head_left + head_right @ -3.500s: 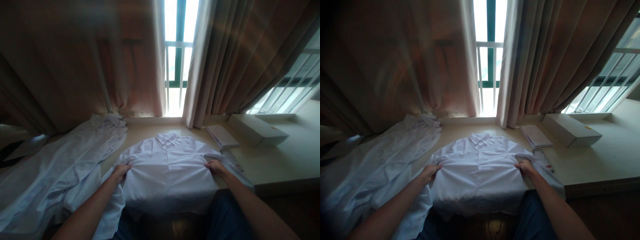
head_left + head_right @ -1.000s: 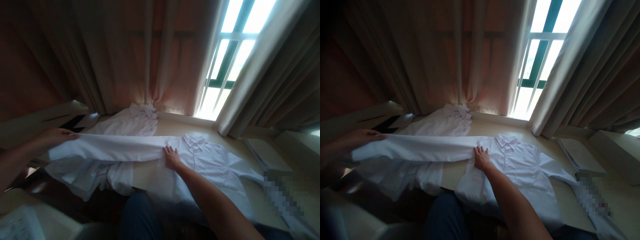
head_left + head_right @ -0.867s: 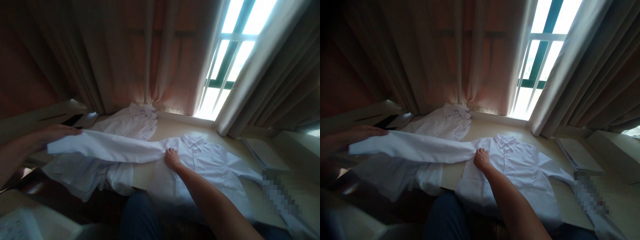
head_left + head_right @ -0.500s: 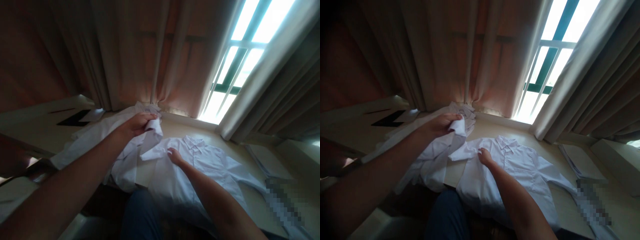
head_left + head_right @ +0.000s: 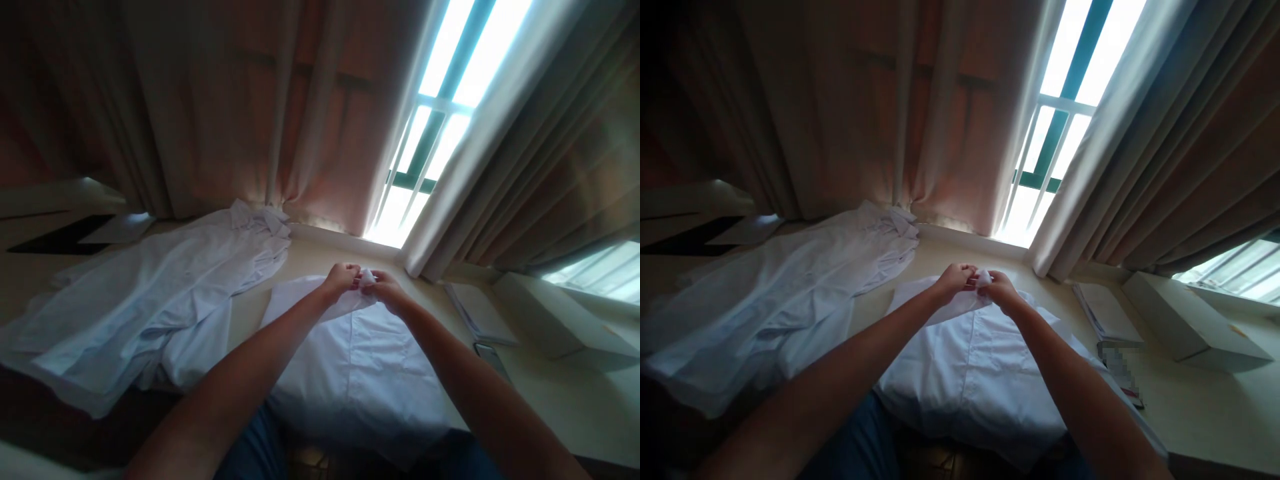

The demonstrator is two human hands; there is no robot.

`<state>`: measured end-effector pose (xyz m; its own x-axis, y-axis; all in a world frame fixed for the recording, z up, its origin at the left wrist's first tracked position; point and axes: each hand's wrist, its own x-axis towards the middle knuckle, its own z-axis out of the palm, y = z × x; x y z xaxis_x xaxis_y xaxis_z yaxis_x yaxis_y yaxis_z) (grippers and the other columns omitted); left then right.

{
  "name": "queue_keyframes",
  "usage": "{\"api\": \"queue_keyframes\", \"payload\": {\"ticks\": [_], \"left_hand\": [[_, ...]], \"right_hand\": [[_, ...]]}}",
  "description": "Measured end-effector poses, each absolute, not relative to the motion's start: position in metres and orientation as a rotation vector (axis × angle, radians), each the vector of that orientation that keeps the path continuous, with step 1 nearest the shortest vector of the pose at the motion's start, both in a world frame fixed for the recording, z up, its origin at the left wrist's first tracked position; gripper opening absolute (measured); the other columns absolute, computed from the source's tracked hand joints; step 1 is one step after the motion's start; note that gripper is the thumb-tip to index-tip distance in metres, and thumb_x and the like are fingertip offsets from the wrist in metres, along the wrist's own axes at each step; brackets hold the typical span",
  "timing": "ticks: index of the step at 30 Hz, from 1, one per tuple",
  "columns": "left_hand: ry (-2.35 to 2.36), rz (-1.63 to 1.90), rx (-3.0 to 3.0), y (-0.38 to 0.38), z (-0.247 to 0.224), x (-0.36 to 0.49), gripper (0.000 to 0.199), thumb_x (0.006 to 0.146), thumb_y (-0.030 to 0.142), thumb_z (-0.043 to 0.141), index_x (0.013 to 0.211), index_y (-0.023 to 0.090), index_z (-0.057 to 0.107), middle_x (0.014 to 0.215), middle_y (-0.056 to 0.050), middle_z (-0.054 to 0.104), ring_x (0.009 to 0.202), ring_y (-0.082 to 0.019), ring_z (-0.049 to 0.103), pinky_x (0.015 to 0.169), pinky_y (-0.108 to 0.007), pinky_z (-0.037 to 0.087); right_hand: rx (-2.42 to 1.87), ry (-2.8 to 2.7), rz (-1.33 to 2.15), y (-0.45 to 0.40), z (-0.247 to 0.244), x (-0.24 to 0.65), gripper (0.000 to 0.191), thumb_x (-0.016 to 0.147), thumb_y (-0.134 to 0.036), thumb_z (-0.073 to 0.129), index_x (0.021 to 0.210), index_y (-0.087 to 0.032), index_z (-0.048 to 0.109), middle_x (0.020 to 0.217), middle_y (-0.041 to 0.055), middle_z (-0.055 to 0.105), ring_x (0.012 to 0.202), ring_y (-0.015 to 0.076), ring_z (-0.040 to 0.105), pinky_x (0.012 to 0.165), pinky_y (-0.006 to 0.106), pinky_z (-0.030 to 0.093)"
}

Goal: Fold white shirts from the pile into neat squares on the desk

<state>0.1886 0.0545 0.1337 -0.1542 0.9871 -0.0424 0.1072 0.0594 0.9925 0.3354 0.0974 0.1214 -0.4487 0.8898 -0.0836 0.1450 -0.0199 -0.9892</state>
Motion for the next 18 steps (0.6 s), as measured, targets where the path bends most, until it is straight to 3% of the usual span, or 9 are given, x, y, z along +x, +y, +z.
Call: {"api": "queue_keyframes", "payload": {"ticks": [3, 6, 9, 14, 18], "left_hand": [[1.657, 1.43, 1.349, 0.003, 0.078, 0.205, 0.025, 0.092, 0.033, 0.045, 0.104, 0.02, 0.063, 0.103, -0.009, 0.068, 0.097, -0.017, 0.063, 0.087, -0.03, 0.047], [1.767, 1.089, 1.758, -0.043, 0.006, 0.208, 0.026, 0.091, 0.032, 0.043, 0.096, 0.023, 0.067, 0.098, -0.007, 0.07, 0.095, -0.019, 0.063, 0.09, -0.032, 0.046], [1.933, 0.766, 1.888, -0.053, -0.042, 0.191, 0.029, 0.089, 0.03, 0.046, 0.108, 0.02, 0.066, 0.111, -0.012, 0.067, 0.109, -0.023, 0.06, 0.097, -0.034, 0.042], [2.237, 0.558, 1.657, -0.015, -0.047, 0.144, 0.046, 0.088, 0.046, 0.046, 0.12, 0.018, 0.062, 0.119, -0.015, 0.064, 0.121, -0.031, 0.053, 0.103, -0.041, 0.037], [2.324, 0.607, 1.564, 0.008, -0.039, 0.123, 0.058, 0.084, 0.052, 0.05, 0.132, 0.02, 0.054, 0.136, -0.012, 0.055, 0.135, -0.031, 0.039, 0.109, -0.041, 0.03]], "right_hand": [[-1.188, -1.483, 1.532, 0.109, 0.103, 0.343, 0.018, 0.055, -0.01, 0.065, 0.071, -0.015, 0.061, 0.058, -0.0013, 0.058, 0.05, 0.0115, 0.052, 0.045, 0.021, 0.039], [-1.196, -1.372, 1.644, 0.121, 0.102, 0.356, 0.016, 0.055, -0.007, 0.062, 0.068, -0.015, 0.058, 0.058, -0.0004, 0.058, 0.051, 0.0121, 0.053, 0.048, 0.022, 0.043], [-1.106, -1.329, 1.702, 0.129, 0.115, 0.368, 0.017, 0.058, -0.007, 0.062, 0.072, -0.015, 0.058, 0.066, 0.0018, 0.062, 0.059, 0.0126, 0.057, 0.057, 0.024, 0.048], [-0.967, -1.282, 1.701, 0.148, 0.133, 0.405, 0.022, 0.061, -0.005, 0.062, 0.081, -0.014, 0.062, 0.076, 0.0035, 0.065, 0.064, 0.0125, 0.058, 0.061, 0.023, 0.05], [-1.171, -1.204, 1.624, 0.157, 0.11, 0.46, 0.025, 0.059, -0.003, 0.061, 0.081, -0.014, 0.063, 0.077, 0.0042, 0.066, 0.061, 0.0117, 0.059, 0.058, 0.022, 0.05]]}}
